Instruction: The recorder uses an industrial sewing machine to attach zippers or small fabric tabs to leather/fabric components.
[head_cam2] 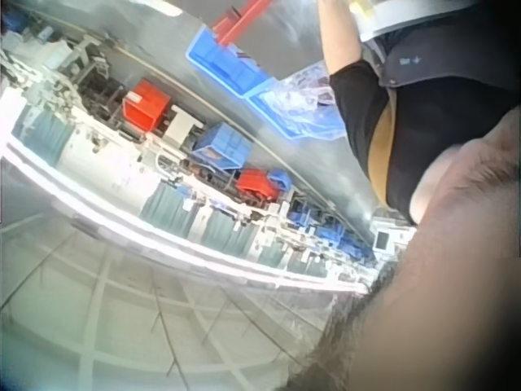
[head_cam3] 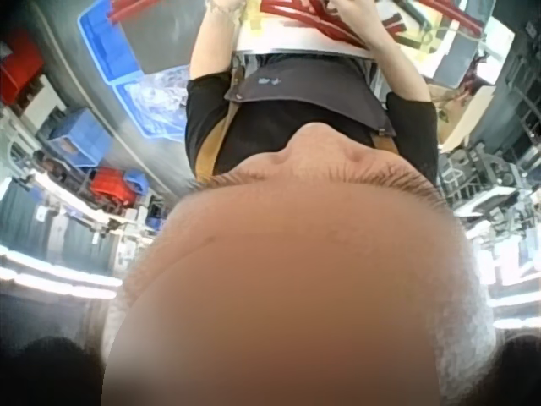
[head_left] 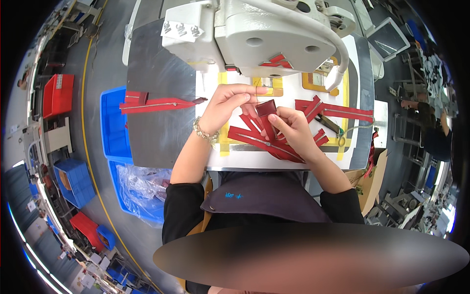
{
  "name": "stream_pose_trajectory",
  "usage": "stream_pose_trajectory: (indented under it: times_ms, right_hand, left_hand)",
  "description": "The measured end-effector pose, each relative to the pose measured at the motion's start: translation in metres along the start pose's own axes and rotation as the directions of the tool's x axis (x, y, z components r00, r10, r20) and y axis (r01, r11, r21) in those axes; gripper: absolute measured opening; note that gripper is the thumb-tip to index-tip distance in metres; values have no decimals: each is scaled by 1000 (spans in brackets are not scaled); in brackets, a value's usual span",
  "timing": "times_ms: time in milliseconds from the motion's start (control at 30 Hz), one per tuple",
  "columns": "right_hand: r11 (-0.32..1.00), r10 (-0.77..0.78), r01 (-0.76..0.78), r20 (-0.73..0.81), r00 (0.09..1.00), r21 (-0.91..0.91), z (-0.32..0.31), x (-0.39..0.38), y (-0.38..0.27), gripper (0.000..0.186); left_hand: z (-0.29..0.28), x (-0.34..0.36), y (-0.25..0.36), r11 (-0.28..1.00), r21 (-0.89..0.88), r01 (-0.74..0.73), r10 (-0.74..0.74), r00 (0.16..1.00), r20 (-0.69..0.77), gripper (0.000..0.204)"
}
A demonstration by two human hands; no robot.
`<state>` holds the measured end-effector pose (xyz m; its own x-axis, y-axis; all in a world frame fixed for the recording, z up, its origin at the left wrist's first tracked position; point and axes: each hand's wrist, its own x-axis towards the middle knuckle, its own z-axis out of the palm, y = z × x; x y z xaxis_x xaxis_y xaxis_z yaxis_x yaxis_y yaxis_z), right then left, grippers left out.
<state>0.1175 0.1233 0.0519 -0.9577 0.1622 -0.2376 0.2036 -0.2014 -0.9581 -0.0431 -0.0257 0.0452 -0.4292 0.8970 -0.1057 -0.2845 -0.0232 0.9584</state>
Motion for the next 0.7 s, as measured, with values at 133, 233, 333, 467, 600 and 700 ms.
stream_pose_trajectory:
  times_ms: [133,233,333,467,600,700]
  right_hand:
    - [995,73,-72,-7,997,70,0,2,3,20]
    - [995,83,-82,-16,996,54,1,3,4,19]
    - [996,64,-63,-20,998,58,0,3,7,20]
    - [998,60,-60,-48,997,4,1,3,9,18]
    - [998,64,-64,-65,996,6,3,3,6,14]
    - [998,63,-63,-67,996,6,2,2,8,14]
  left_hand:
    - [1,4,-2,1000,-3,14,-14,1000,7,29]
    - [6,5,-5,998,63,-6,7,1000,-15,32]
    - [6,7,-8,998,62,15,-13,999,-40,36]
    - [6,7,-10,995,95,-9,13,999,-41,35]
    - [6,7,-9,994,110,-23,28,999,-44,34]
    - [7,7,-11,991,127,-35,42,998,-48,33]
